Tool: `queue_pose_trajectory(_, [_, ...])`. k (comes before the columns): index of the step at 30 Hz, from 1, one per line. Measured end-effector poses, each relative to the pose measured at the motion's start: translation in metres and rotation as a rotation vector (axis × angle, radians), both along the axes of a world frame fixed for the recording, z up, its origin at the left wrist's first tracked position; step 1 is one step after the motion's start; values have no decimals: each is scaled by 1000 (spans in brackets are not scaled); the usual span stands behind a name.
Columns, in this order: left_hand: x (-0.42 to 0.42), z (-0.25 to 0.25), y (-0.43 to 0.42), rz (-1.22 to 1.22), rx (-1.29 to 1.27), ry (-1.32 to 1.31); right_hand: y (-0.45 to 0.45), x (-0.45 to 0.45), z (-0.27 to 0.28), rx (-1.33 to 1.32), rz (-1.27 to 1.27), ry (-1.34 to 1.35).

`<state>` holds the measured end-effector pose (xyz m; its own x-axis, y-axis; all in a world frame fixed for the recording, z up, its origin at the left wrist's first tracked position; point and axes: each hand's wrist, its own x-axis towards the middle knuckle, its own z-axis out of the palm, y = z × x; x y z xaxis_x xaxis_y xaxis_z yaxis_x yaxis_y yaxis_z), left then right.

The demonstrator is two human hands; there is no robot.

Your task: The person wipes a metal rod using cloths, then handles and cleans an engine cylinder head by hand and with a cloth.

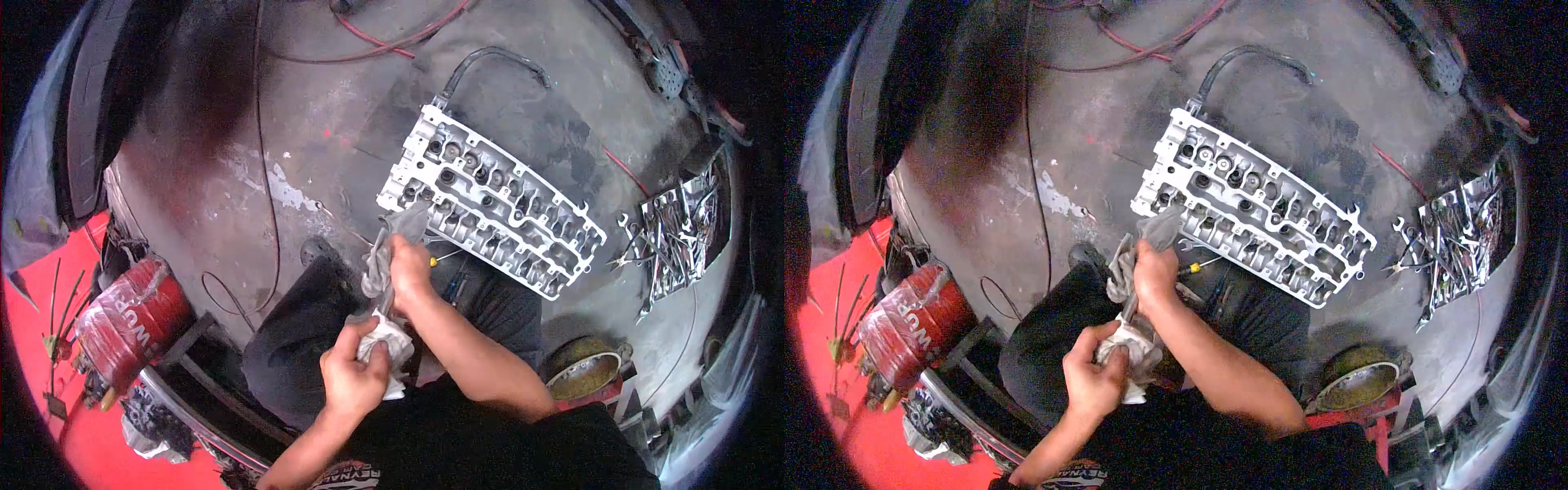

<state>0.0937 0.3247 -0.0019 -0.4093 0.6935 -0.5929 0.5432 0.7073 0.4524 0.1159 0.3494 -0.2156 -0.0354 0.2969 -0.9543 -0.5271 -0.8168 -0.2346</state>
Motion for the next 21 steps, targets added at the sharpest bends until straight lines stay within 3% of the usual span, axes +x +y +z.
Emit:
queue_pose_trajectory(7, [1, -9, 9, -77, 77, -34, 21, 8, 7, -95, -112, 128])
queue_pose_trajectory(12, [9, 30, -27, -28, -250, -75, -24, 16, 44, 23, 47, 91])
queue_pose_trajectory(14, [2, 23, -58, -111, -119, -63, -35, 20, 70, -51, 374, -31])
queue_pose_trajectory(16, [-6, 20, -69, -206, -183, -31, -82, 16, 29, -17, 438, 21])
queue_pose_trajectory(18, [-17, 8, -67, -354, -281, 63, -103, 22, 1, 21, 798, 145])
queue_pose_trajectory(19, [-23, -3, -65, -430, -329, 99, -133, 16, -40, 158, 781, 169])
queue_pose_trajectory(20, [-30, -16, -63, -513, -372, 136, -95, 18, 1, -4, 883, 15])
queue_pose_trajectory(21, [-38, -35, -61, -522, -350, 126, -90, 17, -6, 39, 946, -41])
